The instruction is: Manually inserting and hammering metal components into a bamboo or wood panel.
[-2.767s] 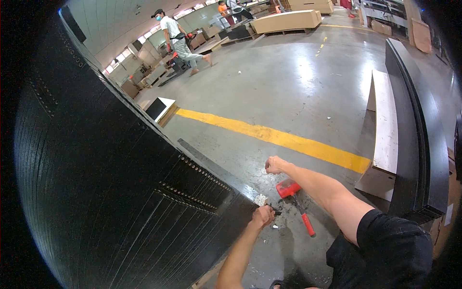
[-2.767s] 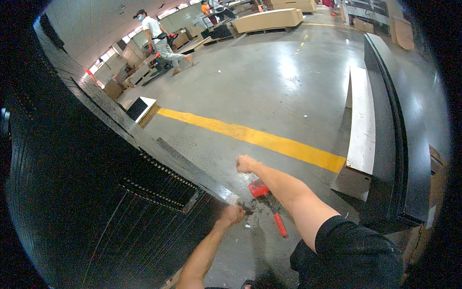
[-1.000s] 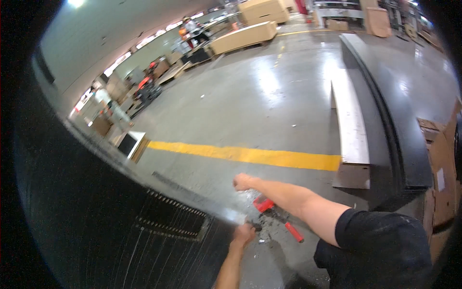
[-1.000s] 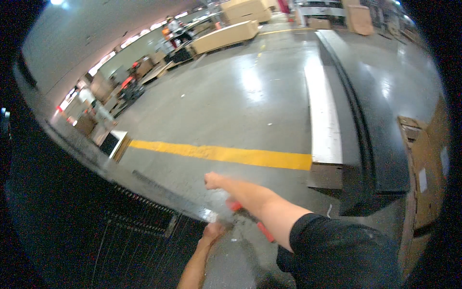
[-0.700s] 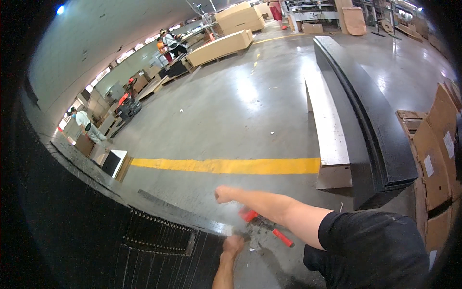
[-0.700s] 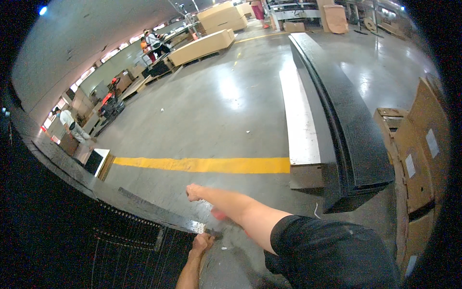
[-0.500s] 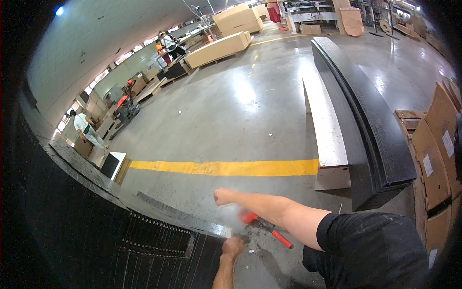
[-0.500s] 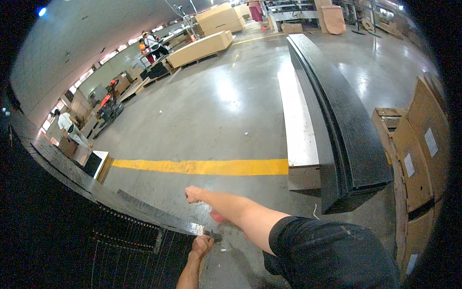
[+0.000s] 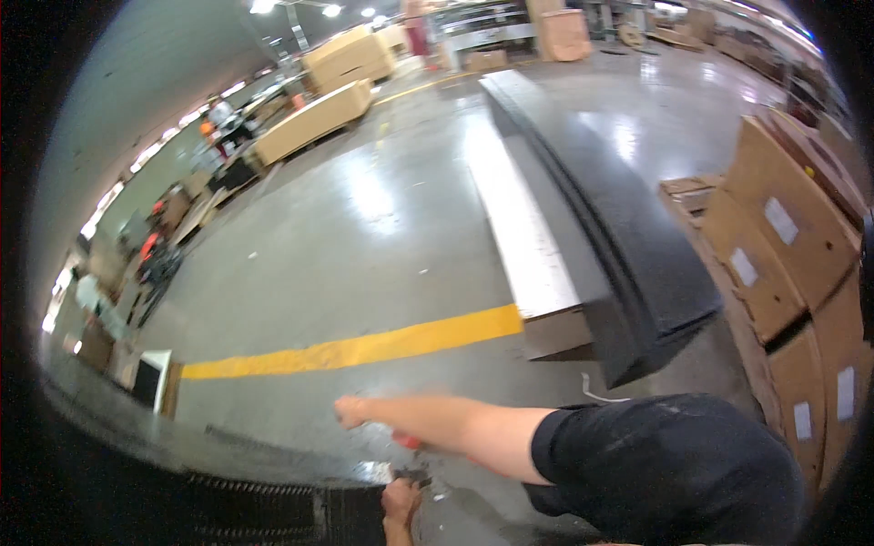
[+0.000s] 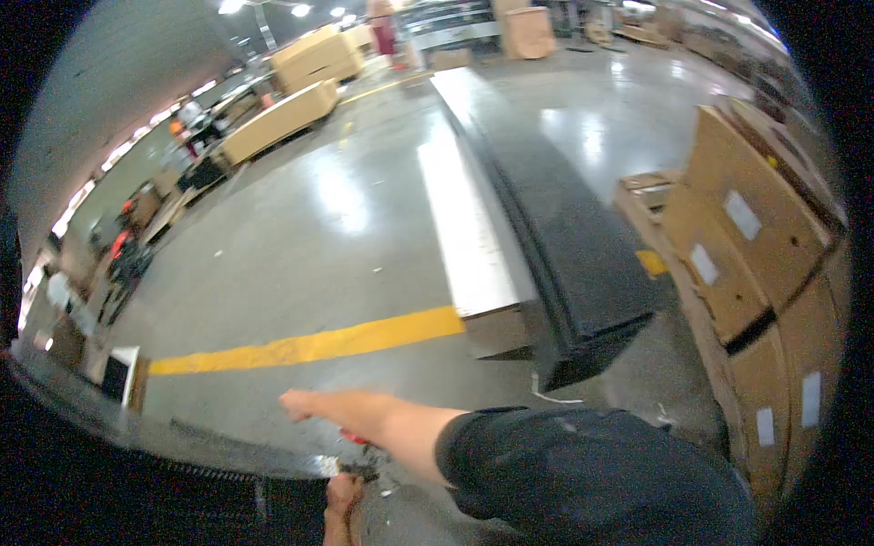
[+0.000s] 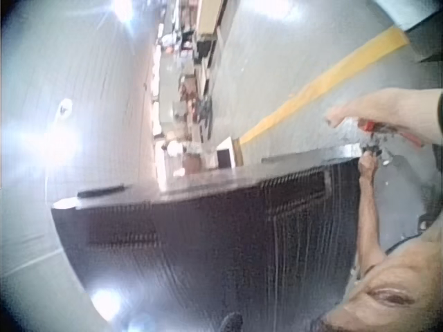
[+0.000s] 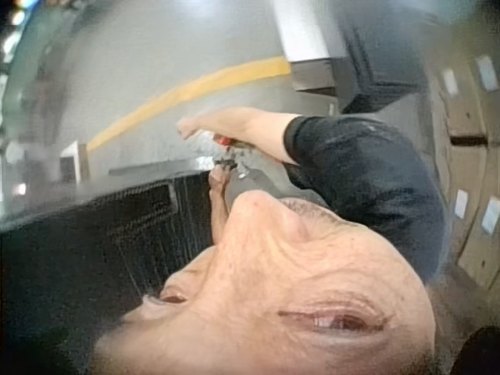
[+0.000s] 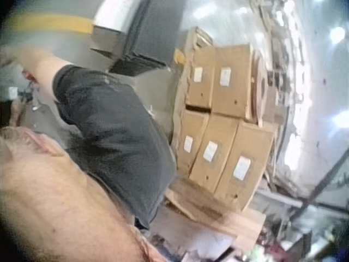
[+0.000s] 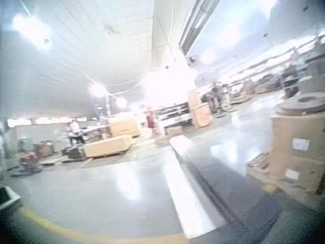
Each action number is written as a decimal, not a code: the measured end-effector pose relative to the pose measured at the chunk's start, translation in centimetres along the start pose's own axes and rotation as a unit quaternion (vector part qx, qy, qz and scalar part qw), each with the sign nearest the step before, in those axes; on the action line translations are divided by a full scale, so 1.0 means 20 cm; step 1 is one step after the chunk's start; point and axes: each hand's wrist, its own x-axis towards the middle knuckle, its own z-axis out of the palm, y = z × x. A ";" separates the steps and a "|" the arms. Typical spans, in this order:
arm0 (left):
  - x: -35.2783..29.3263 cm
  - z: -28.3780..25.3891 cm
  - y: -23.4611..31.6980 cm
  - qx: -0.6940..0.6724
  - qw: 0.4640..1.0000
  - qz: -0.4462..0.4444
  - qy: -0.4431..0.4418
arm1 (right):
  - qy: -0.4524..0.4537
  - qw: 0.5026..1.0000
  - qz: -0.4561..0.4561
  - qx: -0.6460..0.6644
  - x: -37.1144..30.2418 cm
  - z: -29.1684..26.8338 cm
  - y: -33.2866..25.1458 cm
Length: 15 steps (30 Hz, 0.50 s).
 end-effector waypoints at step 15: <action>0.04 0.10 0.15 -0.019 0.950 0.238 0.200 | -0.070 0.993 0.093 0.029 -0.15 -0.21 0.03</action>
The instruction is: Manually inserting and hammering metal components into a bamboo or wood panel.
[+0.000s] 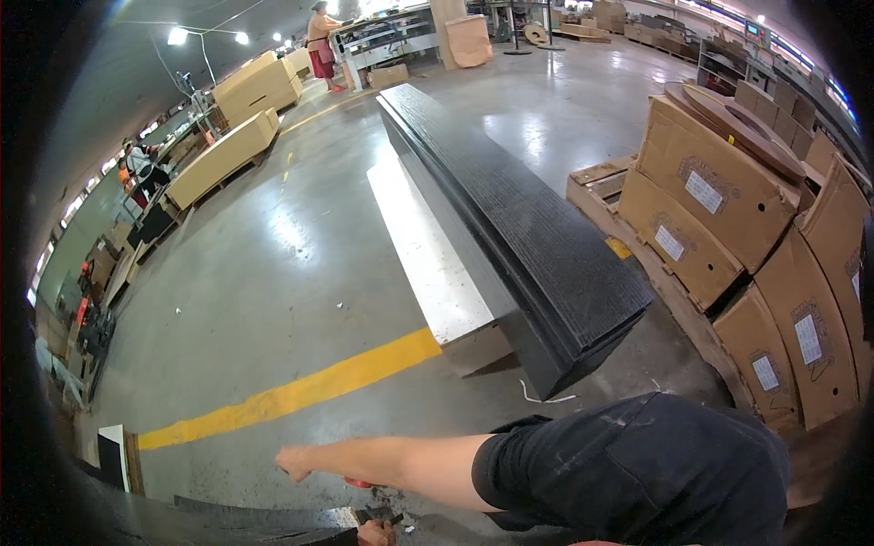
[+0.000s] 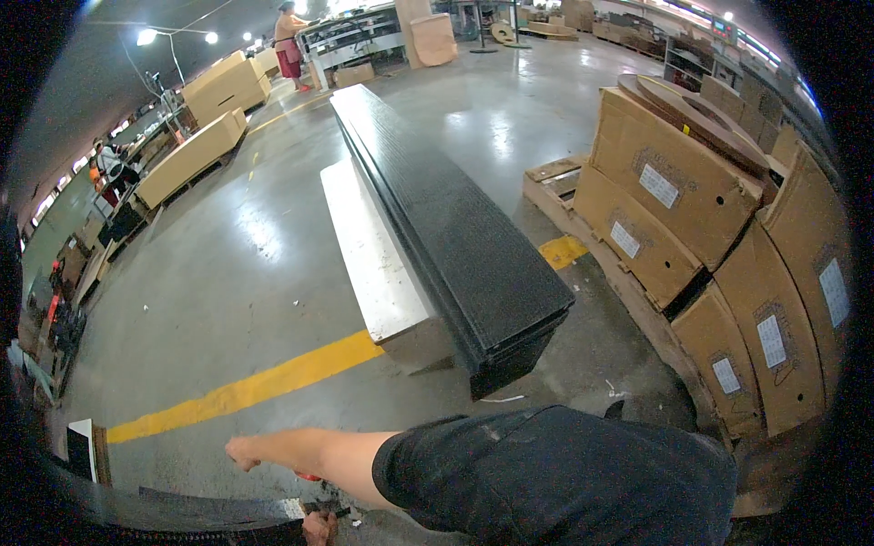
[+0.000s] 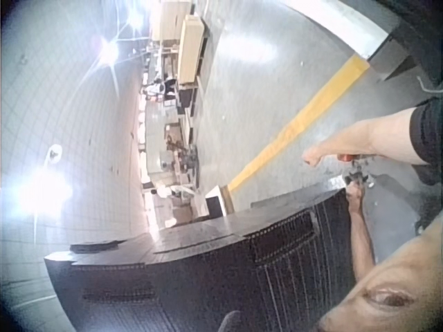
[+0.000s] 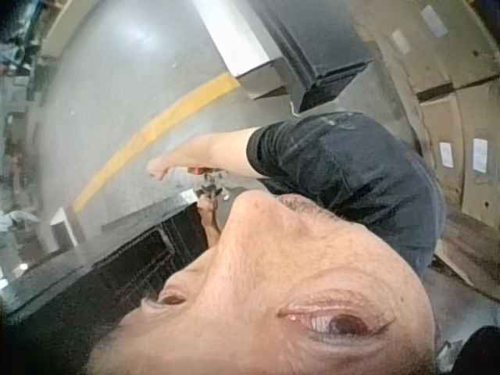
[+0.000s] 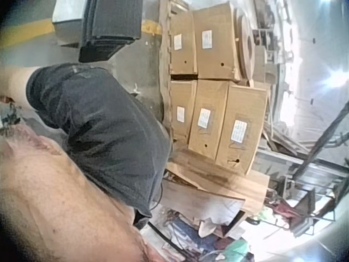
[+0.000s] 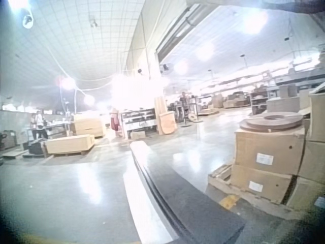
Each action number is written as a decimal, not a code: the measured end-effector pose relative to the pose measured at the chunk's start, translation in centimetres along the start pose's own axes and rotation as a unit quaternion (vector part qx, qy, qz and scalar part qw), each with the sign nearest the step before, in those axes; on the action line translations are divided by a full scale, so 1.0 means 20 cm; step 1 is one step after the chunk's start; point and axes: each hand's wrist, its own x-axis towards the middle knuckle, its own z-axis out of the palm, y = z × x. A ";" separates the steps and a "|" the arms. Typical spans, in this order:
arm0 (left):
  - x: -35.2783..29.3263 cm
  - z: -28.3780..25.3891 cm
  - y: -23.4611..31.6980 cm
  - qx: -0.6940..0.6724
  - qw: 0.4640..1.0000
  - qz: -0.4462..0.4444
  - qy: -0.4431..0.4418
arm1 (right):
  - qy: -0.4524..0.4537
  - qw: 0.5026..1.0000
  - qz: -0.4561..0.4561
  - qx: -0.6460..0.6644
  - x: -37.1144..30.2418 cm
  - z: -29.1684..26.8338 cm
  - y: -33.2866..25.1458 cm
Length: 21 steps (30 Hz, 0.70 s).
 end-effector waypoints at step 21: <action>0.13 -0.13 0.06 0.022 0.918 -0.248 -0.309 | -0.013 0.994 -0.104 -0.032 -0.03 -0.11 -0.06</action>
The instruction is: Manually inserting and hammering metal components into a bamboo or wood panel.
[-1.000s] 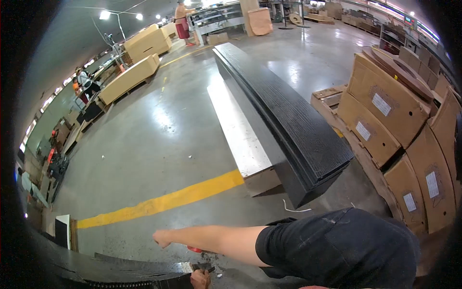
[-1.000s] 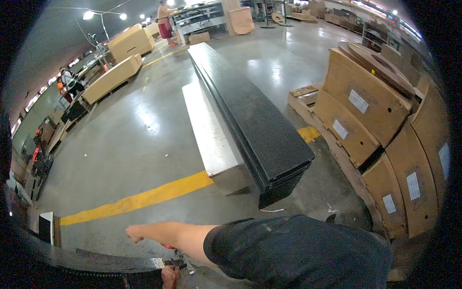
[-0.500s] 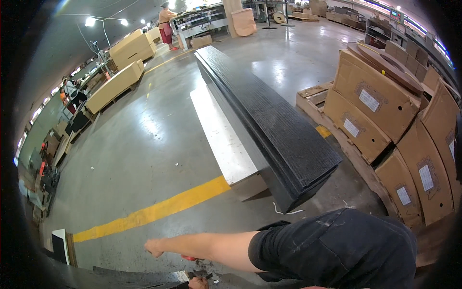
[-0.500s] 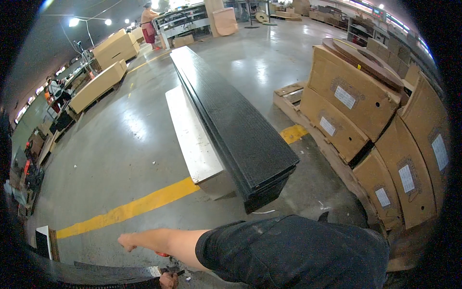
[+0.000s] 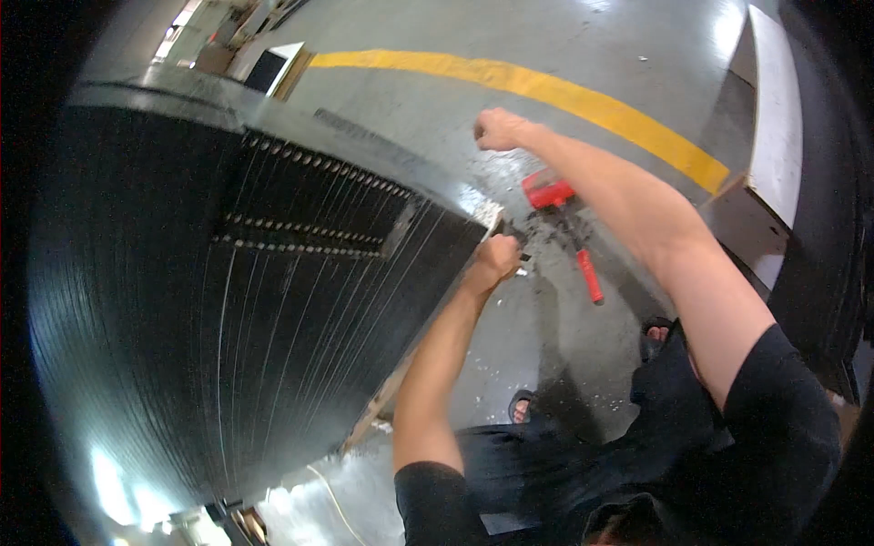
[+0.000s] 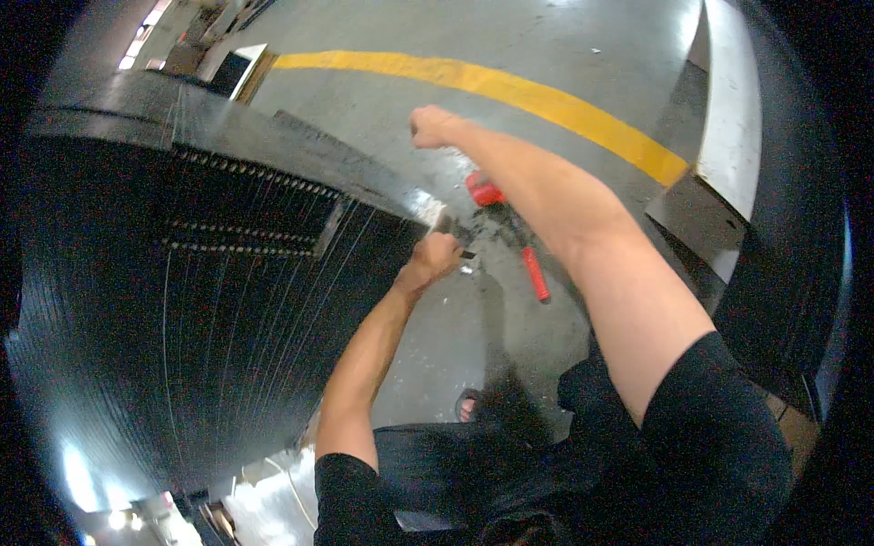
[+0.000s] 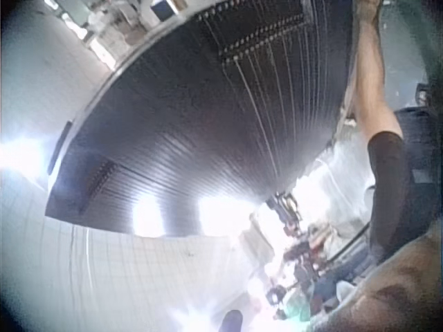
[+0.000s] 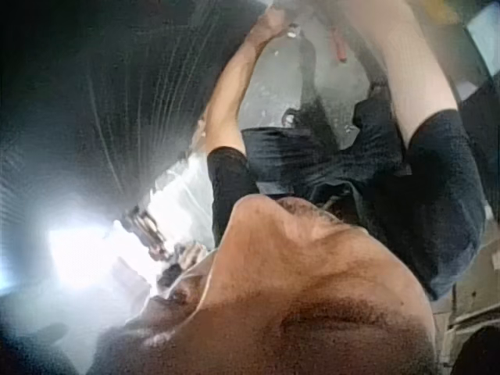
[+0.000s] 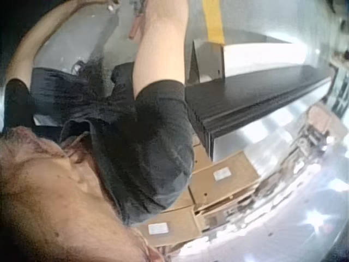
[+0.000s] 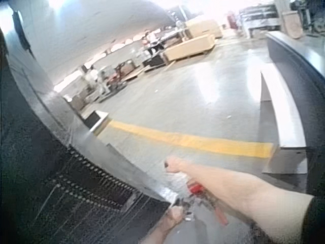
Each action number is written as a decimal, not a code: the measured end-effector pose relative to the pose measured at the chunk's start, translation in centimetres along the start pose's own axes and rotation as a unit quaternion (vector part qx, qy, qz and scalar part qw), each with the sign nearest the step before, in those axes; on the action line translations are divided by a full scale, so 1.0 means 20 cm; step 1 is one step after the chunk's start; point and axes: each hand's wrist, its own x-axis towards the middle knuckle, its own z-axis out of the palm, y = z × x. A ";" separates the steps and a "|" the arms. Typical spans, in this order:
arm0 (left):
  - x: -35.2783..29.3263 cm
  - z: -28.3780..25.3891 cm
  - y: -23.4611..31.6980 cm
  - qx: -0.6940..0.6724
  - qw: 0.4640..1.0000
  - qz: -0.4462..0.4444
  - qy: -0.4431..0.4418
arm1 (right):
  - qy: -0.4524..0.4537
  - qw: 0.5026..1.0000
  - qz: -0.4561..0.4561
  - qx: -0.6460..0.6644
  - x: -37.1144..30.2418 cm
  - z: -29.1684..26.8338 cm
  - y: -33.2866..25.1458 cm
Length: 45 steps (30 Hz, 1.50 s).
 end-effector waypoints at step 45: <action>-0.02 0.10 -0.06 -0.144 0.984 0.012 0.101 | 0.312 0.853 -0.345 0.238 -0.23 -0.52 -1.08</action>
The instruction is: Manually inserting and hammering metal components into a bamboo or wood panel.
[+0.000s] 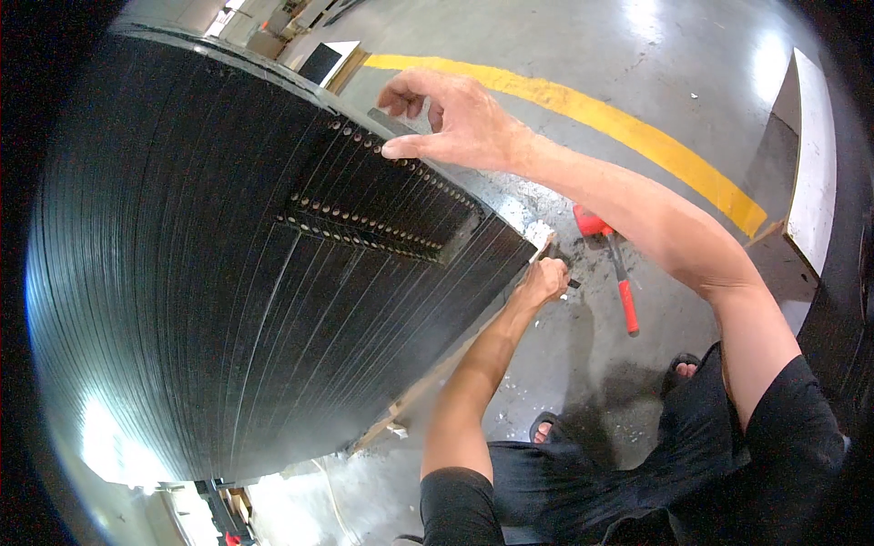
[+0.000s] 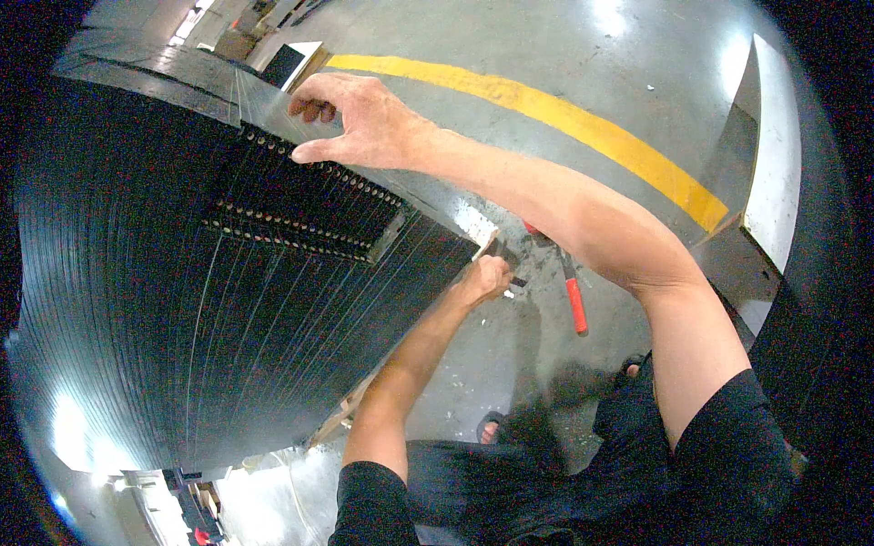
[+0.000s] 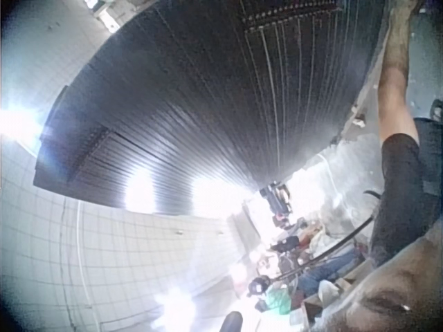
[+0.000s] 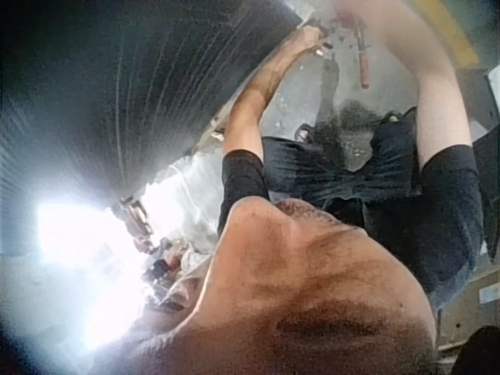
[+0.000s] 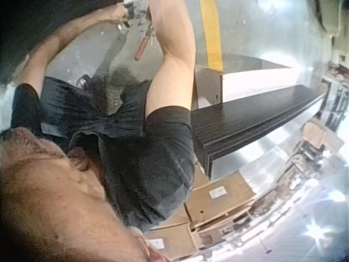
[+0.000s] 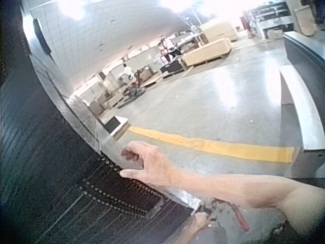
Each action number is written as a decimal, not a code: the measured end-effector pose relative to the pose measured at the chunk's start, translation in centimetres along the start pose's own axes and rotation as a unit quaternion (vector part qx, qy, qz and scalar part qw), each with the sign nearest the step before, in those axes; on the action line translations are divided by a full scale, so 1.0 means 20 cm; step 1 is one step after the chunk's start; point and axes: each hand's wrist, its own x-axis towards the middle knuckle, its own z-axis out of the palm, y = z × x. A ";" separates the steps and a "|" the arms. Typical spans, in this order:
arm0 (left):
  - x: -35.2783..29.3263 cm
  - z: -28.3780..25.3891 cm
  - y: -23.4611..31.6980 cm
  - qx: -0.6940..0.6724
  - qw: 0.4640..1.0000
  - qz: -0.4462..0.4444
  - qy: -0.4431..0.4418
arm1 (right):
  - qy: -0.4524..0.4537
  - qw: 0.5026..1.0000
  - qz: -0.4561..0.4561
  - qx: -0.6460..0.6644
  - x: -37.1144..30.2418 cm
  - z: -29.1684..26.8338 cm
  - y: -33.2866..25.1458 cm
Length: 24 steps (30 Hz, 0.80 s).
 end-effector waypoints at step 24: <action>-0.06 0.01 0.03 -0.005 0.999 -0.040 -0.015 | -0.055 0.975 0.111 0.185 0.01 0.09 0.04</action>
